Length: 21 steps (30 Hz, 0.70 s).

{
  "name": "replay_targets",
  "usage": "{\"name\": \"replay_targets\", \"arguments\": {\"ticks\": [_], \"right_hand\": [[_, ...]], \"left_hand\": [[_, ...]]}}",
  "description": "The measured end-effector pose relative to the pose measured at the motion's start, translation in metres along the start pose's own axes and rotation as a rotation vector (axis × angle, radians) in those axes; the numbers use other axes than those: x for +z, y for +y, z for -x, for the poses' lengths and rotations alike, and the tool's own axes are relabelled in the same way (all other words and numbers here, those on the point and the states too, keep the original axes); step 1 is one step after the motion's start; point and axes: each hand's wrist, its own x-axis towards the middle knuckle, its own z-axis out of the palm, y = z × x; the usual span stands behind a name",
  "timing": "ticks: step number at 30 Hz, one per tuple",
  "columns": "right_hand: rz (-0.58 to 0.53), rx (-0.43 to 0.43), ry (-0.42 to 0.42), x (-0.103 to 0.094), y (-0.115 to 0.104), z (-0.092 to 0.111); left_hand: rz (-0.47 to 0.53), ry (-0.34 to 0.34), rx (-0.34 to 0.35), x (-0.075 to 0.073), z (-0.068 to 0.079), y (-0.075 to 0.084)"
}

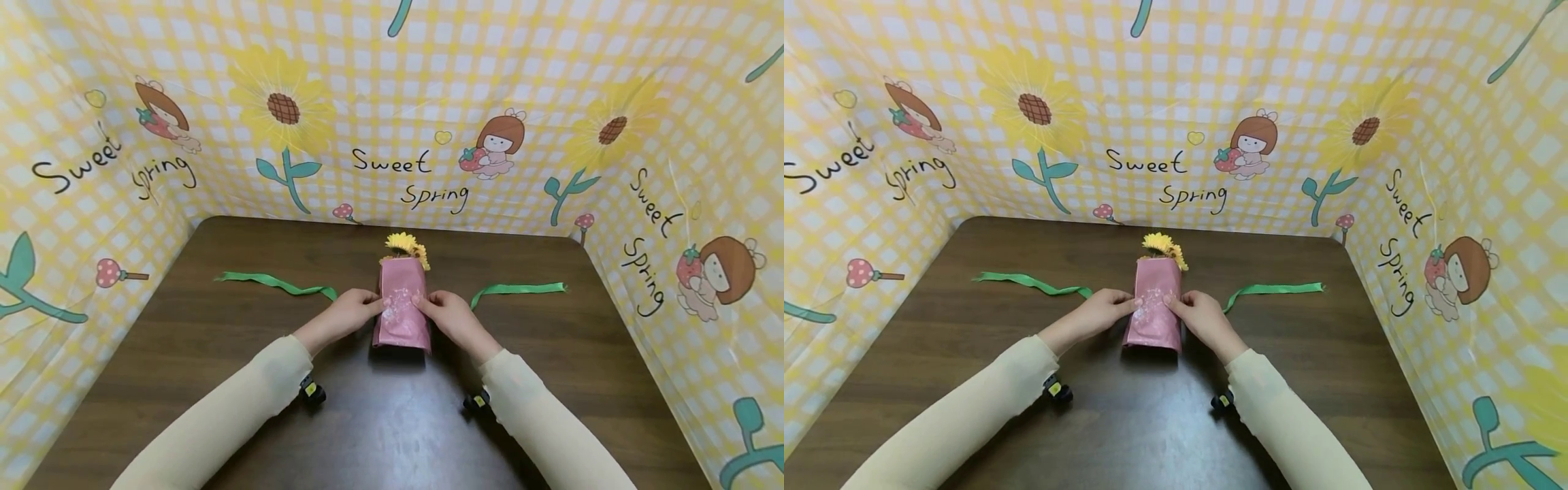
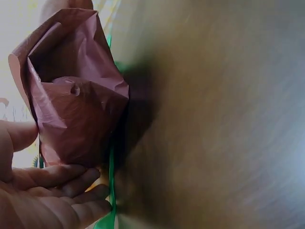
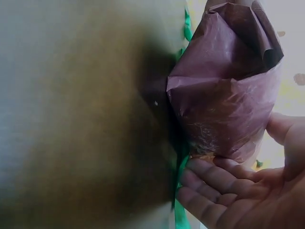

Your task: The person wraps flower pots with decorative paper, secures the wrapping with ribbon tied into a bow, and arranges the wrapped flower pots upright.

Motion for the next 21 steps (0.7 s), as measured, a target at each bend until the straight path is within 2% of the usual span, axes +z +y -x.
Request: {"name": "replay_targets", "arguments": {"ticks": [7, 10, 12, 14, 15, 18, 20, 21], "right_hand": [[0.0, -0.01, -0.003, 0.003, 0.002, 0.029], [0.021, -0.003, 0.008, 0.004, 0.001, 0.034], [0.061, -0.025, 0.053, 0.004, -0.001, 0.036], [0.105, -0.114, 0.125, 0.005, -0.004, 0.038], [0.135, -0.189, 0.165, 0.005, -0.006, 0.038], [0.274, -0.498, 0.258, 0.007, -0.014, 0.041], [0.386, -0.689, 0.276, 0.011, -0.019, 0.044], [0.443, -0.756, 0.278, 0.012, -0.022, 0.045]], "left_hand": [[0.0, 0.016, 0.006, 0.014, 0.025, 0.001], [0.016, 0.019, 0.008, 0.017, 0.029, 0.003], [0.03, 0.023, 0.005, 0.018, 0.03, 0.003], [0.047, 0.025, 0.0, 0.019, 0.03, 0.004], [0.054, 0.026, -0.001, 0.019, 0.03, 0.004], [0.068, 0.036, -0.006, 0.02, 0.03, 0.006], [0.08, 0.04, -0.012, 0.02, 0.029, 0.007], [0.084, 0.042, -0.014, 0.02, 0.029, 0.008]]}}
